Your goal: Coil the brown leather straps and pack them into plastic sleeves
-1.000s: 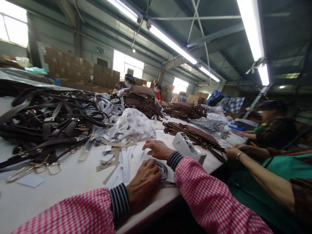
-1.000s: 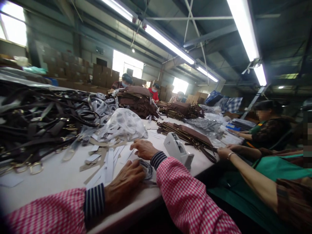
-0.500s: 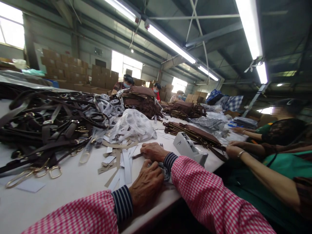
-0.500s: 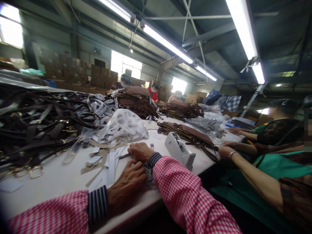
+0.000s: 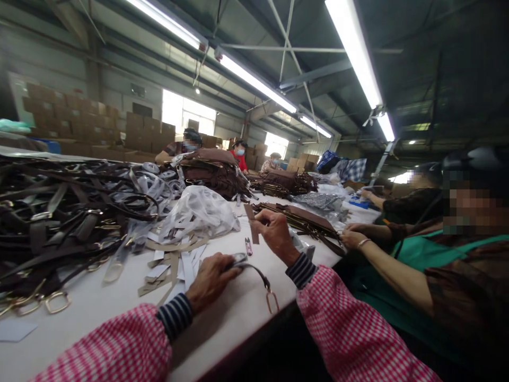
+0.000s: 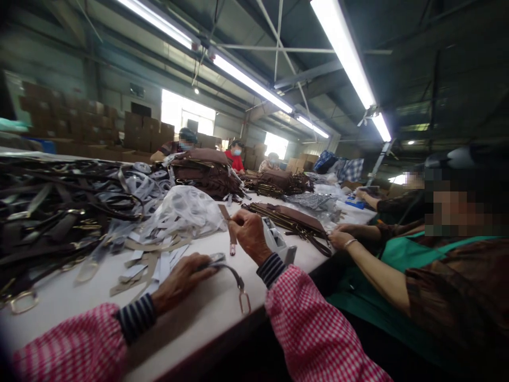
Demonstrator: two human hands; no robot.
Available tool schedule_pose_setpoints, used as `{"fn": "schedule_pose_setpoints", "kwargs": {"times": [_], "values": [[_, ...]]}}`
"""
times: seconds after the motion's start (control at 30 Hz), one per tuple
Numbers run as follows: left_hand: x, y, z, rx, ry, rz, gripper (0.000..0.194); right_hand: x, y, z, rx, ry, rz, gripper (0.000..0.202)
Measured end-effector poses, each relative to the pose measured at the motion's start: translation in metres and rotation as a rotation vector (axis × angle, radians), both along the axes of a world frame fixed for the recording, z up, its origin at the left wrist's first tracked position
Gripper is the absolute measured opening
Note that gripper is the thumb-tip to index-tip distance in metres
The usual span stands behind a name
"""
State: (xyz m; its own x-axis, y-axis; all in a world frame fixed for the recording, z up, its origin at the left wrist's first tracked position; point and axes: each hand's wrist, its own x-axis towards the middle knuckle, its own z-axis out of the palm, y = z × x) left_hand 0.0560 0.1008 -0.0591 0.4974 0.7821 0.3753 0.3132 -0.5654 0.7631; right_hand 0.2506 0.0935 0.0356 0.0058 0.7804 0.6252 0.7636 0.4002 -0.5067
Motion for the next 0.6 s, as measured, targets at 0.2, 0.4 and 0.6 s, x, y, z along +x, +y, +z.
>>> {"fn": "schedule_pose_setpoints", "kwargs": {"times": [0.2, 0.4, 0.6], "values": [[-0.022, 0.028, 0.033, -0.536, -0.312, 0.049, 0.043, -0.009, -0.069, -0.006, -0.144, 0.262, 0.223, 0.021], [-0.031, 0.033, 0.039, -0.707, -0.385, -0.039, 0.048, -0.023, -0.067, -0.065, -0.589, 0.477, 0.322, 0.014], [-0.030, 0.029, 0.042, -0.819, -0.430, -0.132, 0.044, -0.028, -0.050, -0.073, -0.736, 0.687, 0.229, 0.012]]}}
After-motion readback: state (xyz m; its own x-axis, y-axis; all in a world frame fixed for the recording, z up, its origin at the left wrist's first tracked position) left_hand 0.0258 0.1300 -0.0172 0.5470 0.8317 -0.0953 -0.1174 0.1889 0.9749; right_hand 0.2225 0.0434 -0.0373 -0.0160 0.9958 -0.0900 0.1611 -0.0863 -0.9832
